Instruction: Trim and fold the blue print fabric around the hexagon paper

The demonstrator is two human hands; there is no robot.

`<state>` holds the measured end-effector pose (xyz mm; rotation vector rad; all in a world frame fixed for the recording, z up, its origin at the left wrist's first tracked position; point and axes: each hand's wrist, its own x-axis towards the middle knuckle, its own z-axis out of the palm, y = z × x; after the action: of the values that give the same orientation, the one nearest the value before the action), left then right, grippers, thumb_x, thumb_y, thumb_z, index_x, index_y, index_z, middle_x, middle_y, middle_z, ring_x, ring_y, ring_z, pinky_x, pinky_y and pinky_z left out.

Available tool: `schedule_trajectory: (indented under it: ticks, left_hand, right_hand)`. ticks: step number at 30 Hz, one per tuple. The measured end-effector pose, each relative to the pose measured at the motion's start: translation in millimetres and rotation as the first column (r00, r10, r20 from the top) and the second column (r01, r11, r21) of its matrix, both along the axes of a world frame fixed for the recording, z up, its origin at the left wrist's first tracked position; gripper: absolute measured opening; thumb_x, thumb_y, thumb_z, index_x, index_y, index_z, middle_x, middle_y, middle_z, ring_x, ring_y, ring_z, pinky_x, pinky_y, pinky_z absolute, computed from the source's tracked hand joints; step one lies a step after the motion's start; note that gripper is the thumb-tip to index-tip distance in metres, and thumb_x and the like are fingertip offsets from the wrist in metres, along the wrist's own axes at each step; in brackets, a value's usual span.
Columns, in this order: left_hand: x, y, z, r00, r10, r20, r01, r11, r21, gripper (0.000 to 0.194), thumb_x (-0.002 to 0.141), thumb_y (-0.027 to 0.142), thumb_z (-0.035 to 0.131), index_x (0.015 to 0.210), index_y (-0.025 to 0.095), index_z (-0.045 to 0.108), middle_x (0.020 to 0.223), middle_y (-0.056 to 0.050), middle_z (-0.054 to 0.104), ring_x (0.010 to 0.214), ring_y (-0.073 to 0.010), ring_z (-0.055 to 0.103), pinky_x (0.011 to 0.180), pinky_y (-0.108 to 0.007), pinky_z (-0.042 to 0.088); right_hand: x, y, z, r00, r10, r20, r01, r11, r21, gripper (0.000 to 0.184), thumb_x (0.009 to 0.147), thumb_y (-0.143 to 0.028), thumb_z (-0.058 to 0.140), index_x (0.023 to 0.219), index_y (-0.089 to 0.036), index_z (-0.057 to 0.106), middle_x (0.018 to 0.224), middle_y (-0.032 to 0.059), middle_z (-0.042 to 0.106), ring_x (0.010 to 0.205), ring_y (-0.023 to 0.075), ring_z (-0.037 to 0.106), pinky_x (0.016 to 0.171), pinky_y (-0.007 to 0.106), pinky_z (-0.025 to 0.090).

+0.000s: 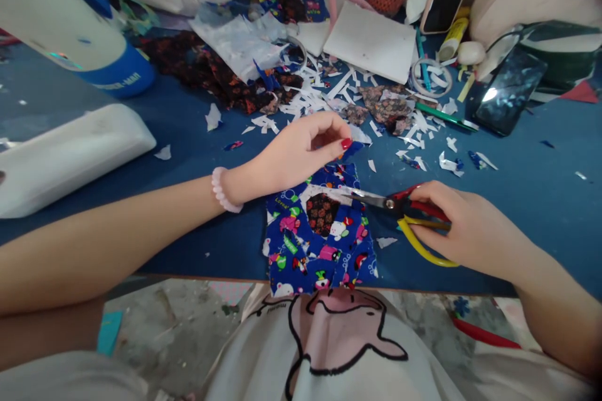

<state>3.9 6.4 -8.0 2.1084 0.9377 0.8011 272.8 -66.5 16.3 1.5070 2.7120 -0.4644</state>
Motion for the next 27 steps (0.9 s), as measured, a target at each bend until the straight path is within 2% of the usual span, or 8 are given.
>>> schedule_trajectory:
  ticks: [4, 6, 8, 9, 11, 14, 24, 27]
  left_hand:
    - [-8.0, 1.9, 5.2, 0.977, 0.14, -0.16, -0.096, 0.962, 0.255, 0.023, 0.09, 0.014, 0.041, 0.106, 0.019, 0.057, 0.108, -0.009, 0.056, 0.104, -0.0234, 0.053, 0.089, -0.04, 0.045]
    - [-10.0, -0.8, 10.5, 0.961, 0.168, -0.218, -0.082, 0.931, 0.356, 0.027, 0.09, 0.014, 0.041, 0.11, 0.02, 0.058, 0.114, -0.011, 0.055, 0.111, -0.027, 0.05, 0.093, -0.045, 0.041]
    - [-9.6, -6.4, 15.1, 0.957, 0.042, -0.288, 0.073, 0.924, 0.376, 0.025, 0.091, 0.016, 0.042, 0.11, 0.019, 0.059, 0.112, -0.011, 0.057, 0.106, -0.0261, 0.052, 0.09, -0.044, 0.042]
    - [-8.6, -10.2, 16.6, 0.939, -0.084, -0.333, 0.205, 0.914, 0.349, 0.023, 0.092, 0.017, 0.044, 0.108, 0.018, 0.059, 0.109, -0.011, 0.059, 0.101, -0.024, 0.055, 0.088, -0.04, 0.043]
    - [-5.4, -18.6, 17.3, 0.844, -0.347, -0.409, 0.472, 0.842, 0.261, 0.019, 0.094, 0.022, 0.045, 0.104, 0.019, 0.061, 0.103, -0.008, 0.061, 0.092, -0.0199, 0.057, 0.083, -0.033, 0.044]
    - [-0.4, -29.6, 14.0, 0.75, -0.471, -0.464, 0.605, 0.772, 0.194, 0.019, 0.095, 0.024, 0.047, 0.104, 0.017, 0.062, 0.103, -0.008, 0.061, 0.088, -0.0185, 0.056, 0.078, -0.03, 0.043]
    - [1.2, -31.6, 9.9, 0.759, -0.429, -0.49, 0.552, 0.823, 0.135, 0.024, 0.093, 0.029, 0.052, 0.113, 0.018, 0.059, 0.109, -0.01, 0.057, 0.094, -0.0199, 0.054, 0.084, -0.031, 0.042]
    - [-0.7, -29.1, 7.9, 0.794, -0.345, -0.501, 0.478, 0.863, 0.162, 0.03, 0.091, 0.037, 0.055, 0.115, 0.019, 0.057, 0.114, -0.01, 0.055, 0.103, -0.0231, 0.05, 0.091, -0.035, 0.039]
  right_hand:
    - [7.8, -8.7, 5.6, 0.998, -0.066, 0.006, 0.065, 0.997, 0.033, 0.018, 0.083, -0.033, 0.052, 0.097, -0.021, 0.05, 0.081, 0.0059, 0.066, 0.062, 0.0189, 0.062, 0.053, 0.027, 0.044]
    - [13.1, -14.4, 5.2, 0.996, -0.092, 0.002, 0.091, 0.994, 0.061, 0.019, 0.083, -0.032, 0.052, 0.098, -0.022, 0.049, 0.081, 0.0055, 0.066, 0.062, 0.019, 0.062, 0.054, 0.027, 0.045]
    - [19.7, -20.0, 2.9, 0.991, -0.135, -0.004, 0.135, 0.987, 0.082, 0.021, 0.082, -0.032, 0.052, 0.101, -0.023, 0.048, 0.082, 0.0049, 0.066, 0.063, 0.0193, 0.062, 0.054, 0.027, 0.045]
    - [23.1, -22.5, 1.3, 0.987, -0.16, -0.007, 0.16, 0.983, 0.088, 0.021, 0.082, -0.031, 0.053, 0.101, -0.024, 0.048, 0.082, 0.0045, 0.066, 0.063, 0.0193, 0.062, 0.054, 0.027, 0.045]
    - [28.9, -27.1, -1.6, 0.979, -0.203, -0.02, 0.204, 0.974, 0.097, 0.021, 0.082, -0.032, 0.054, 0.101, -0.024, 0.048, 0.081, 0.0033, 0.066, 0.061, 0.0188, 0.062, 0.053, 0.027, 0.045]
    - [33.0, -33.5, -3.6, 0.971, -0.237, -0.029, 0.239, 0.968, 0.08, 0.022, 0.082, -0.033, 0.055, 0.101, -0.025, 0.048, 0.079, 0.0022, 0.065, 0.059, 0.0183, 0.061, 0.052, 0.027, 0.045]
    - [30.1, -55.8, 0.4, 0.942, -0.331, -0.054, 0.332, 0.943, 0.025, 0.019, 0.083, -0.032, 0.054, 0.1, -0.025, 0.048, 0.086, 0.0053, 0.068, 0.067, 0.0224, 0.066, 0.058, 0.03, 0.05]
    - [32.2, -59.6, -0.6, 0.938, -0.343, -0.055, 0.345, 0.938, 0.04, 0.016, 0.084, -0.033, 0.052, 0.098, -0.025, 0.048, 0.087, 0.0068, 0.068, 0.069, 0.0227, 0.066, 0.059, 0.03, 0.05]
